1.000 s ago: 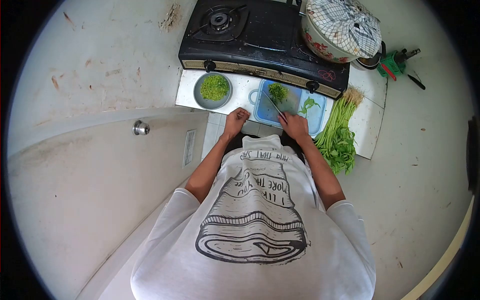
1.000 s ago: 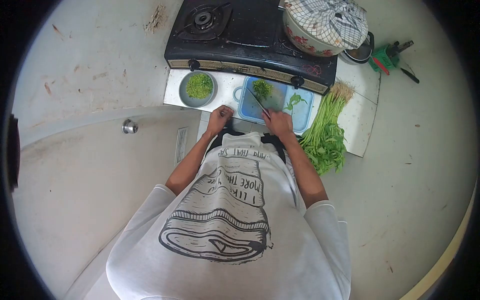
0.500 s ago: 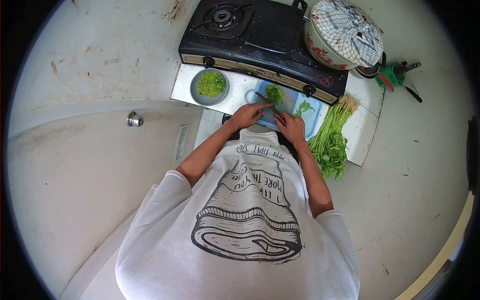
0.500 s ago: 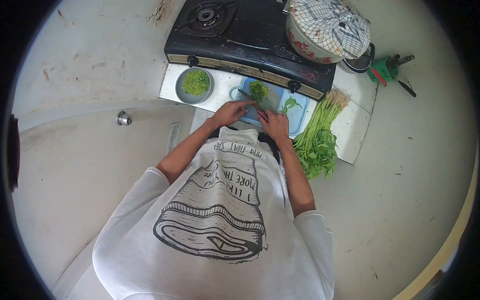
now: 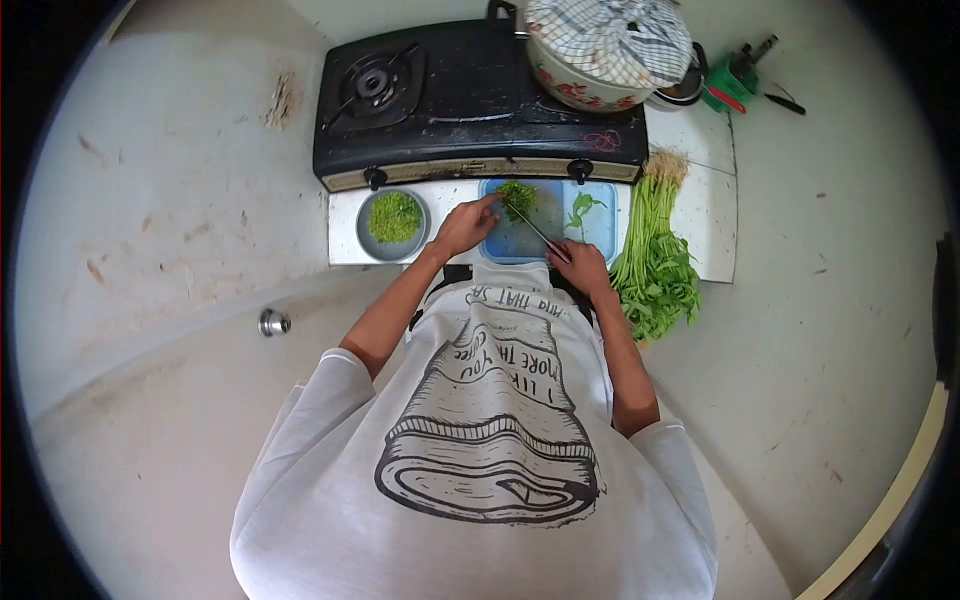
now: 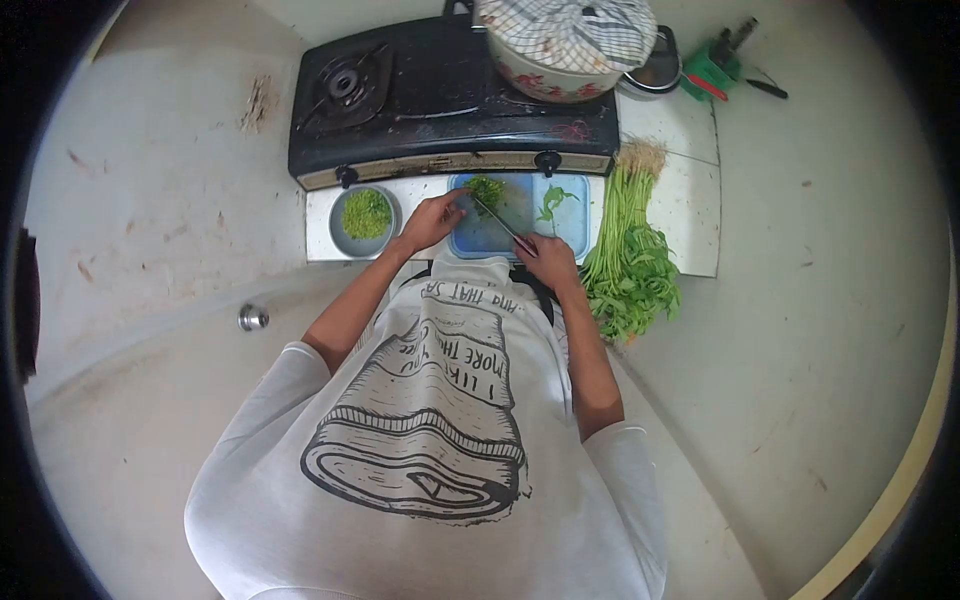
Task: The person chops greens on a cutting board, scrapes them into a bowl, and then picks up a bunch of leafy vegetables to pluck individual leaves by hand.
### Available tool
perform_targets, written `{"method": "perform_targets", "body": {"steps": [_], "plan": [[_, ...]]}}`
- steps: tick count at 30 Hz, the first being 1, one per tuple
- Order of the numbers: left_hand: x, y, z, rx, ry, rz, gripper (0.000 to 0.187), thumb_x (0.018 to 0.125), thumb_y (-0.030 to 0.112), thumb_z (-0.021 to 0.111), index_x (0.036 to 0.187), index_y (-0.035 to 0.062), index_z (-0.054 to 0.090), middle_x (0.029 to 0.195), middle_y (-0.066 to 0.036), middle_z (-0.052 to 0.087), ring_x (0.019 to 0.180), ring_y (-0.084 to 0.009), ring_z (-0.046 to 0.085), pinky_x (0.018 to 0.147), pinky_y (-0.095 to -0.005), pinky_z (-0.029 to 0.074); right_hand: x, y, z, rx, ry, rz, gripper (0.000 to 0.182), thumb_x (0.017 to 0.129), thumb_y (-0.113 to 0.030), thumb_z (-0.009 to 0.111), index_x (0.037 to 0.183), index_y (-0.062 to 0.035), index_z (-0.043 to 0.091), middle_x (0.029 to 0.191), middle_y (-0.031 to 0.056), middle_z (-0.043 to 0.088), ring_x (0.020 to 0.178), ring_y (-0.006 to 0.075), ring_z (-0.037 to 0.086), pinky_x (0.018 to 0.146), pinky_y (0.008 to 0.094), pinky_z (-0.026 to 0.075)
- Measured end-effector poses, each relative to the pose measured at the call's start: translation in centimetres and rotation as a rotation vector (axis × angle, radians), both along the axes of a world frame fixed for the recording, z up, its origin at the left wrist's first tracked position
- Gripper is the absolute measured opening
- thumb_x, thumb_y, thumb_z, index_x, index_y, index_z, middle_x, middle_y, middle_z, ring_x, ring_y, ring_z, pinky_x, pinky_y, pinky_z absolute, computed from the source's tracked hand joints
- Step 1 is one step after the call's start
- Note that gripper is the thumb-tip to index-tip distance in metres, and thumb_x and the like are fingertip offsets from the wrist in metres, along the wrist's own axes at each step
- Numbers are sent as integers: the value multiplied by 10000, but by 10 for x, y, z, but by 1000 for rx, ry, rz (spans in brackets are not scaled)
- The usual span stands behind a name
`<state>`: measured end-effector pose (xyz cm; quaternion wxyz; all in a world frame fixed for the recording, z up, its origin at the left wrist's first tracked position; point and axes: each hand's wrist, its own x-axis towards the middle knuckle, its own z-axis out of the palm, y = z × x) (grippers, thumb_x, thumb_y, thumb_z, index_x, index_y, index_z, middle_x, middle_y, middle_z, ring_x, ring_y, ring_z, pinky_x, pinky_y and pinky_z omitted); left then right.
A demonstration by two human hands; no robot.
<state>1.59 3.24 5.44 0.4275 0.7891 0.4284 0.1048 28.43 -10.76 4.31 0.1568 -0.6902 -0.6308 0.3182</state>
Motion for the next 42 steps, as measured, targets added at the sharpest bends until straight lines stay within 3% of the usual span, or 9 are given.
{"method": "perform_targets", "body": {"steps": [2,5,9,14,20,30,33,39,42], "plan": [[2,5,4,11,-32,-35,481,930,121,658,1406,113,593,767,-175,683,717,-354,676,686,-455,511,2,-11,8,-54,11,-95,377,925,-399,719,916,-22,707,809,240,715,788,430,707,749,508,556],[12,15,12,-23,36,-122,437,972,158,660,1403,110,610,814,-155,715,756,-291,714,725,-416,547,3,-31,11,-60,76,-289,392,923,-383,735,887,6,703,750,244,686,736,425,694,702,495,535],[36,23,16,53,-56,-235,300,980,139,651,1270,69,688,955,-139,673,820,-277,686,747,-399,537,2,-58,13,2,178,-548,390,928,-354,753,865,27,695,664,207,633,596,351,609,615,444,478],[75,29,3,128,-77,-460,279,972,138,636,1236,63,686,1098,-142,630,961,-337,664,845,-438,539,-5,-87,18,122,252,-828,368,947,-324,749,862,30,694,623,152,604,534,236,511,572,402,435],[131,26,-11,146,-49,-638,324,964,115,629,1281,66,670,1186,-145,621,1064,-361,661,936,-444,533,-5,-109,37,73,313,-991,348,954,-329,750,885,9,713,654,91,664,571,150,585,584,354,473],[178,13,-37,227,160,-645,352,914,69,574,1237,96,712,1252,-161,649,1056,-417,676,936,-492,562,-1,-136,31,135,407,-1062,344,964,-327,744,907,11,716,653,88,688,576,146,627,582,335,486],[181,20,-61,207,-26,-522,332,887,16,571,1165,71,742,1205,-177,695,1040,-406,691,923,-487,565,3,-140,31,132,401,-1084,353,964,-333,742,906,14,715,656,92,691,572,153,627,585,343,488],[174,21,-34,2,-130,-365,242,899,34,644,1110,51,761,1060,-119,759,898,-253,716,754,-346,547,5,-139,25,184,388,-1079,377,968,-361,723,888,8,716,667,119,695,573,216,638,598,390,492],[170,24,-30,57,-145,-391,189,899,53,680,1071,51,760,1012,-107,741,826,-229,688,707,-326,529,6,-141,14,205,375,-1065,395,966,-377,719,892,10,709,663,152,677,572,271,633,602,416,487]]}}
